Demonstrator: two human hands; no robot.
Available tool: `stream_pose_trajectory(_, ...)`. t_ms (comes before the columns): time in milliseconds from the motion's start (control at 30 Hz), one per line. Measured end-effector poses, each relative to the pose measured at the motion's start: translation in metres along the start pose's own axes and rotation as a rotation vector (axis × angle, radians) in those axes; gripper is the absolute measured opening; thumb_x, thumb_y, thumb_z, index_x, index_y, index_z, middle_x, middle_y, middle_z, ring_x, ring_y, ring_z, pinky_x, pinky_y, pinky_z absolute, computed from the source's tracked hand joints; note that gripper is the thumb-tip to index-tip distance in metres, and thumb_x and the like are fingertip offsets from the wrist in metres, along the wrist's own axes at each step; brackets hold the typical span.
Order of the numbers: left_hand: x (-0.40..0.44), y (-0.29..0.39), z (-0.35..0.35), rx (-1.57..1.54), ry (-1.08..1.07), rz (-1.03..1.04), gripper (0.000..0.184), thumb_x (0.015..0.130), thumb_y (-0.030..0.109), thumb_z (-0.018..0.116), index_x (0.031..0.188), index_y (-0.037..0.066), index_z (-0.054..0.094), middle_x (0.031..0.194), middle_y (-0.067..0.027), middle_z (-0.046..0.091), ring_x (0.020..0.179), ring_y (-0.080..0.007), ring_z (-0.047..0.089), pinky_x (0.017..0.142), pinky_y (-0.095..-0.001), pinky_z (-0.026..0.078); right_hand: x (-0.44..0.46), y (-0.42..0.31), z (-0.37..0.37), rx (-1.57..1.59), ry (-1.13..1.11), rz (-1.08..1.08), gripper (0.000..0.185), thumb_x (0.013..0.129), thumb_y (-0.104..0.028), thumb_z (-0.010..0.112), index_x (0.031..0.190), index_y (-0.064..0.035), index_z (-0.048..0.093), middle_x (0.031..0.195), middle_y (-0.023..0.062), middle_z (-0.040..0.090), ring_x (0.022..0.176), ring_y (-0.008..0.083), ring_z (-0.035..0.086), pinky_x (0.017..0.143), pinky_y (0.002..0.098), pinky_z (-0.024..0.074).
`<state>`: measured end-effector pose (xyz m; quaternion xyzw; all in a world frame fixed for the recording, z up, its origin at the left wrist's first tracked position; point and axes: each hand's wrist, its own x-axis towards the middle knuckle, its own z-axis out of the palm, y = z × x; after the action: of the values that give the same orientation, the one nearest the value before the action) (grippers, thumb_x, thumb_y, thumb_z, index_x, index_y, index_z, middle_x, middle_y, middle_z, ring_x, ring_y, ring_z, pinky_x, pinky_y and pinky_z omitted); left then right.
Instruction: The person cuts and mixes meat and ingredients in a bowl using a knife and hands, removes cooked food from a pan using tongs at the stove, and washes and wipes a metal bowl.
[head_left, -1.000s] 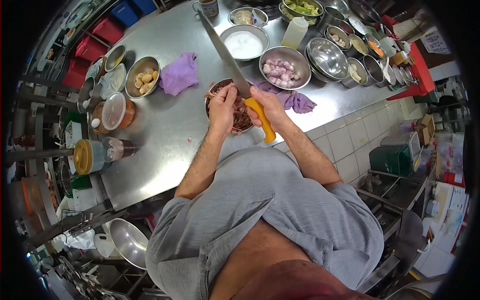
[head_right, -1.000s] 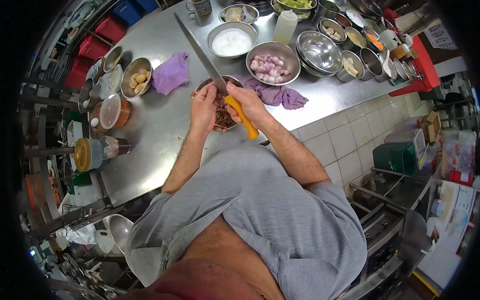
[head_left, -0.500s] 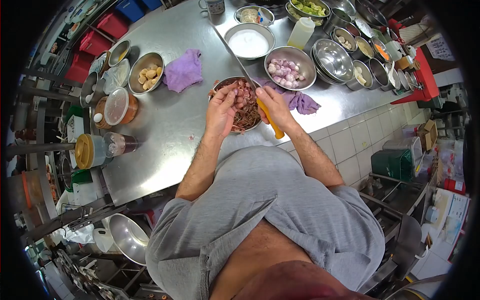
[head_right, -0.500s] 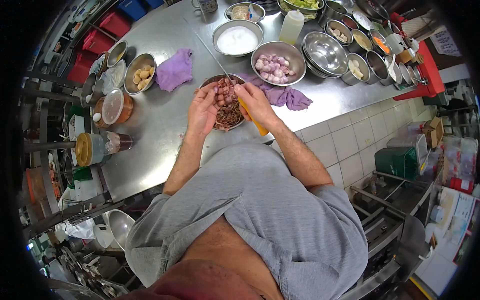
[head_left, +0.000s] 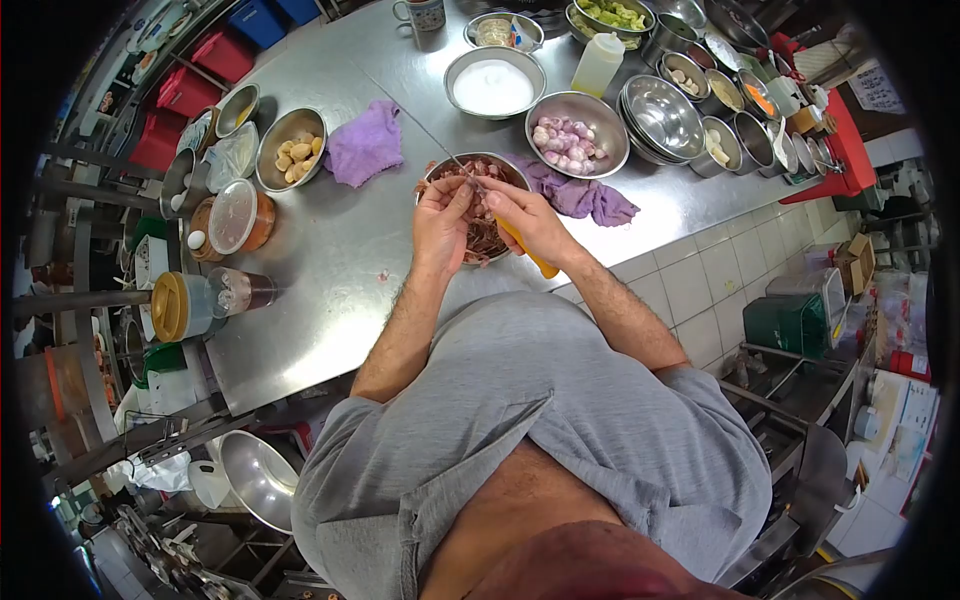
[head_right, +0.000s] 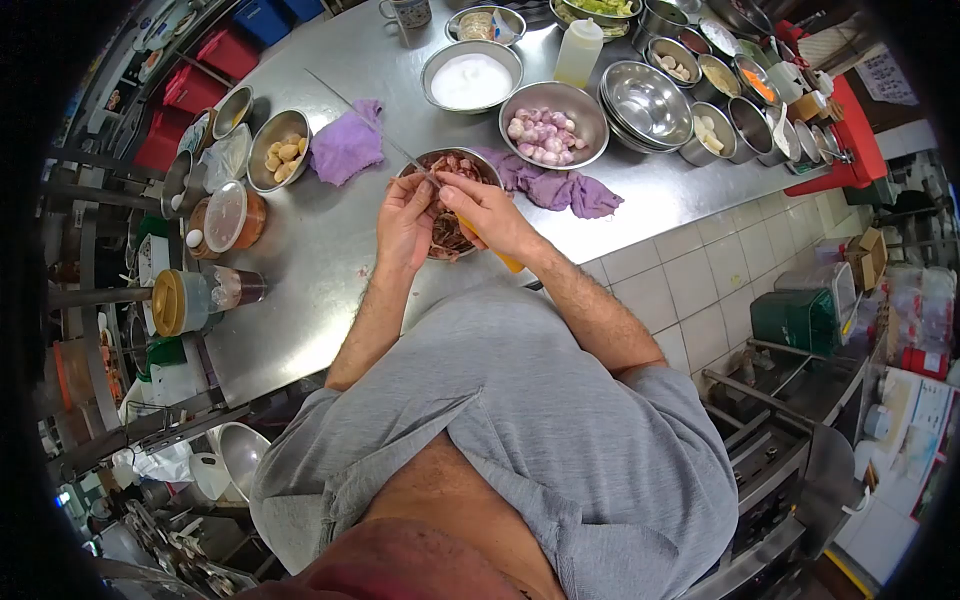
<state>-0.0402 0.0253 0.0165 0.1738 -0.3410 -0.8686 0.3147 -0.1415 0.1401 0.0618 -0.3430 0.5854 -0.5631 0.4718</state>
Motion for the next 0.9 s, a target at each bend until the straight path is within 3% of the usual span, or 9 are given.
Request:
stream_pose_trajectory(233,0.001,-0.002,0.002,0.025,-0.019,0.052,0.009,0.087,0.004,0.057,0.095,0.003,0.056,0.092,-0.0069,0.062,0.083,-0.0158,0.059,0.074,-0.0301,0.05,0.001,-0.006,0.001,0.059,0.036,-0.013,0.049,0.093,-0.037,0.046,0.129,-0.004,0.045,0.056,-0.0001,0.044,0.043,0.0067,0.04,0.038,0.0224,0.0326)
stream_pose_trajectory(400,0.006,-0.004,-0.001,-0.056,-0.049,0.017,0.009,0.086,0.003,0.058,0.095,0.003,0.056,0.089,-0.007,0.062,0.079,-0.0153,0.059,0.071,-0.0296,0.05,0.004,0.004,-0.006,0.421,-0.001,0.142,0.051,0.092,-0.041,0.043,0.13,-0.0068,0.045,0.056,0.0021,0.046,0.042,0.0085,0.042,0.037,0.0221,0.0339)
stream_pose_trajectory(500,0.005,-0.001,0.005,-0.057,-0.051,0.035,0.013,0.085,0.003,0.06,0.097,0.001,0.056,0.086,-0.0079,0.062,0.073,-0.0156,0.059,0.067,-0.0281,0.05,-0.001,-0.001,-0.009,0.358,-0.065,0.02,0.051,0.093,-0.042,0.042,0.131,-0.0073,0.043,0.056,0.0021,0.045,0.042,0.0092,0.042,0.037,0.0218,0.0337)
stream_pose_trajectory(733,0.008,-0.004,0.006,0.023,-0.034,0.09,0.01,0.085,0.002,0.059,0.094,0.001,0.054,0.088,-0.0079,0.062,0.075,-0.0145,0.059,0.068,-0.0281,0.05,-0.001,-0.007,-0.009,0.298,-0.08,0.02,0.051,0.093,-0.041,0.042,0.131,-0.0072,0.043,0.058,0.0012,0.045,0.044,0.0083,0.042,0.038,0.022,0.0338)
stream_pose_trajectory(900,0.005,-0.002,0.01,0.056,0.019,0.105,0.01,0.085,0.001,0.059,0.093,0.002,0.054,0.088,-0.0074,0.061,0.077,-0.0148,0.058,0.07,-0.0286,0.049,-0.002,-0.004,-0.001,0.067,0.042,-0.089,0.048,0.094,-0.039,0.043,0.129,-0.0064,0.047,0.059,0.0005,0.046,0.046,0.007,0.042,0.039,0.023,0.0337)
